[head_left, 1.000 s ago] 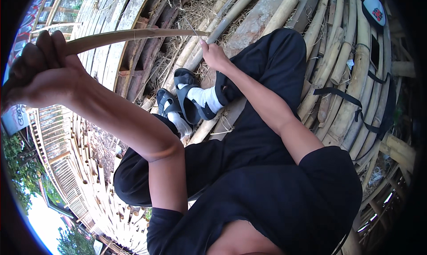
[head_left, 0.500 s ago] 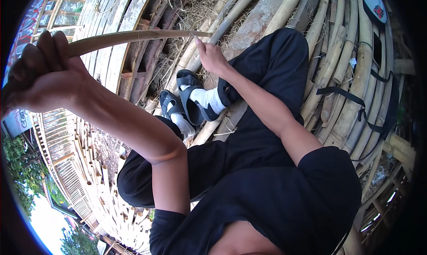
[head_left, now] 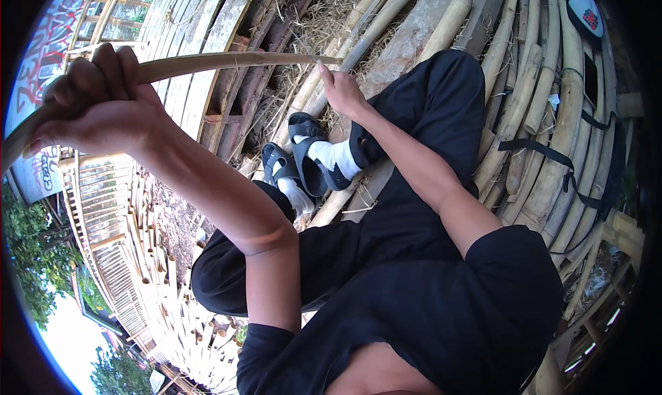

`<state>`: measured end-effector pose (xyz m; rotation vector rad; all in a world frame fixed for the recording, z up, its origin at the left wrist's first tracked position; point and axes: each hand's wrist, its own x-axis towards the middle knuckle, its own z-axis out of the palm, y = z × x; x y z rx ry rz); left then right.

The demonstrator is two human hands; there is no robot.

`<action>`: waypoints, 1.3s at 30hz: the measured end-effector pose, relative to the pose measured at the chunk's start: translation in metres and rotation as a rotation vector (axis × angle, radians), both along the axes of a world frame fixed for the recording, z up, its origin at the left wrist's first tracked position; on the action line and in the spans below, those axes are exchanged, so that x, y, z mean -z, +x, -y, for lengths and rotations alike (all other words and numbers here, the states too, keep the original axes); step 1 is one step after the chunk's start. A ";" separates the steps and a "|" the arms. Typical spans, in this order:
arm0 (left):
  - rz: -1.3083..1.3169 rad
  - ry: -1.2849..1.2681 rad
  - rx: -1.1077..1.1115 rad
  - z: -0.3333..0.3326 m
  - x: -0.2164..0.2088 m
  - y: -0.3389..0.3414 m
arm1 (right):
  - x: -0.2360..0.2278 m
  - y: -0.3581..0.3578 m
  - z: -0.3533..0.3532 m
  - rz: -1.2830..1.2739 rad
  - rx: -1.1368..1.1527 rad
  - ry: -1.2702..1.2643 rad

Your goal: The person shaves a thin strip of bamboo with a knife while sitting on a pile of bamboo poles.

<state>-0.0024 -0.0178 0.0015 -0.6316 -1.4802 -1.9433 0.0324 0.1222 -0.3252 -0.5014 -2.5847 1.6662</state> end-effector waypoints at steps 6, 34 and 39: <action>0.009 -0.003 -0.020 -0.009 -0.002 0.006 | 0.048 -0.012 -0.015 0.334 0.027 -0.056; 0.004 -0.012 -0.037 -0.017 -0.005 0.009 | 0.053 -0.011 0.004 0.116 -0.039 0.075; 0.002 0.016 0.052 -0.017 -0.006 0.005 | 0.069 -0.012 -0.010 0.407 0.121 -0.046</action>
